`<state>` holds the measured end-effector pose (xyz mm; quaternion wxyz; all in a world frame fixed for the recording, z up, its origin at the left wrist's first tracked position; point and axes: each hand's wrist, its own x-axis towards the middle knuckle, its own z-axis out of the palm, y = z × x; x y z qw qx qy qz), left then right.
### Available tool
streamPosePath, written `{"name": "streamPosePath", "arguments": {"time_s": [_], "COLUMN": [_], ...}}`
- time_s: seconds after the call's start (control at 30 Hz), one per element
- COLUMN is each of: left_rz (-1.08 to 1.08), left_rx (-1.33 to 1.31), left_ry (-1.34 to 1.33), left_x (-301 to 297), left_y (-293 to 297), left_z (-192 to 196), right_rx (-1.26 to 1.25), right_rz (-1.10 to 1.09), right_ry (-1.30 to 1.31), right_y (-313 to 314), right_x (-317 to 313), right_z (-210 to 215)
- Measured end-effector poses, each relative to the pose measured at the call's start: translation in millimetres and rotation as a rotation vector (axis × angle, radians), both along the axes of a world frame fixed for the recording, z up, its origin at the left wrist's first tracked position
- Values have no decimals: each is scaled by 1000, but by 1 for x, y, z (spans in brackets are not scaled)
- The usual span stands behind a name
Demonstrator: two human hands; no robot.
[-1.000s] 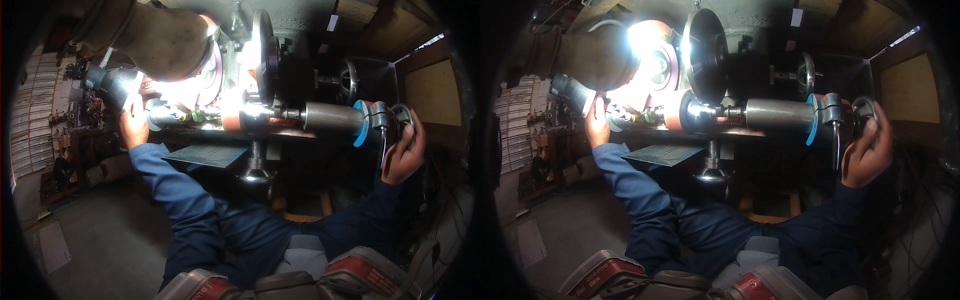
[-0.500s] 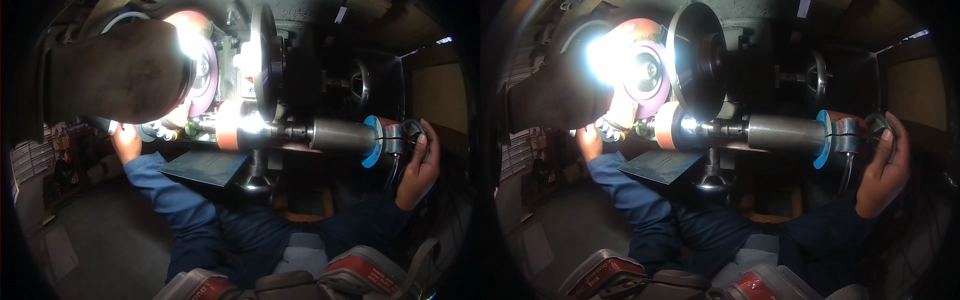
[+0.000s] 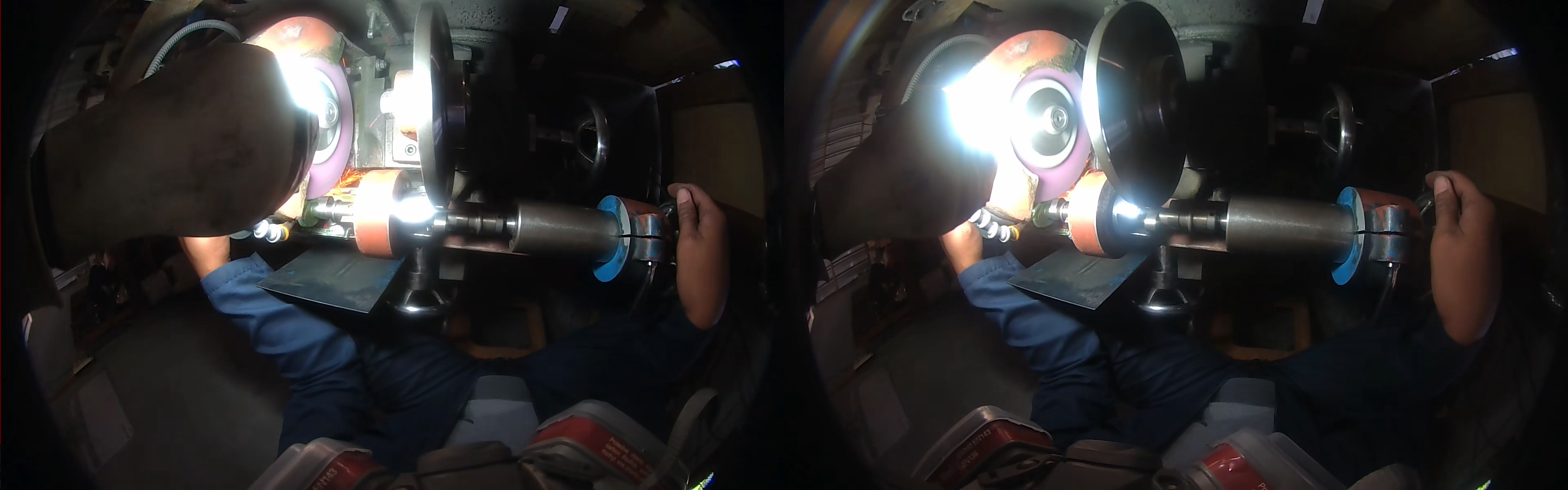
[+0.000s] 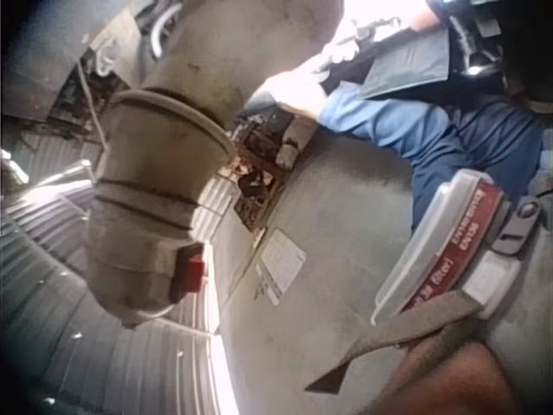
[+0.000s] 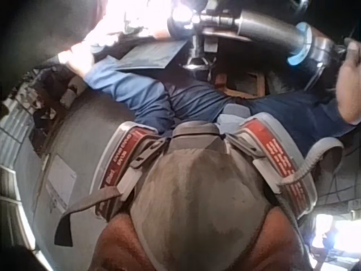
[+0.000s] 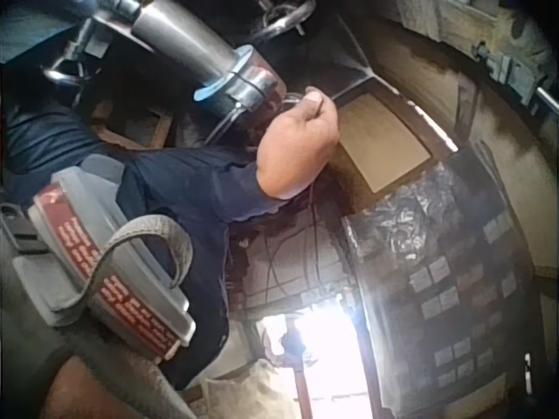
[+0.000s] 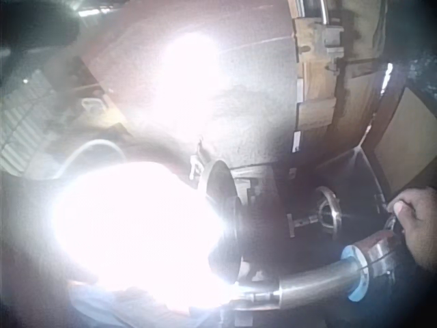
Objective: Grinding and polishing a metal mechanical component using a stationary grinding machine, followed by measuring with a caliper.
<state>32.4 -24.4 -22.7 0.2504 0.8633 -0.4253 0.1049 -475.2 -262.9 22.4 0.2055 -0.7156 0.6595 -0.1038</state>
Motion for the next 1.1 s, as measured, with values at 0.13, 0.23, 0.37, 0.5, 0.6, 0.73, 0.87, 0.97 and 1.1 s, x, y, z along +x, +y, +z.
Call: {"name": "streamPosePath", "arguments": {"time_s": [0.13, 0.23, 0.37, 0.5, 0.6, 0.73, 0.87, 0.97, 1.1], "left_rz": [-12, -20, -29, -42, -63, -121, -9, 75, -4], "left_rx": [-4, -8, -3, 8, 22, 52, -81, -37, -92], "left_ry": [1, -4, -11, -25, -39, -66, -20, 149, 155], "left_x": [0, 0, 0, 2, 3, 2, -3, -8, -11], "left_y": [1, 0, 2, 2, 3, 4, -3, -5, -11], "left_z": [1, 1, 2, 2, 2, 2, 1, 5, 5], "right_rx": [133, 87, 296, 211, 375, 318, 70, 110, -130], "right_rz": [-7, 30, 14, 18, 49, 102, 138, 124, 60], "right_ry": [120, 169, 230, 236, 318, 320, 257, 237, 243], "right_y": [-8, -13, -24, -30, -36, -39, -34, -34, -17], "right_x": [3, 7, 13, 20, 21, 18, 10, 2, -8], "right_z": [3, 4, 9, 9, 10, 6, -6, -10, -14]}}
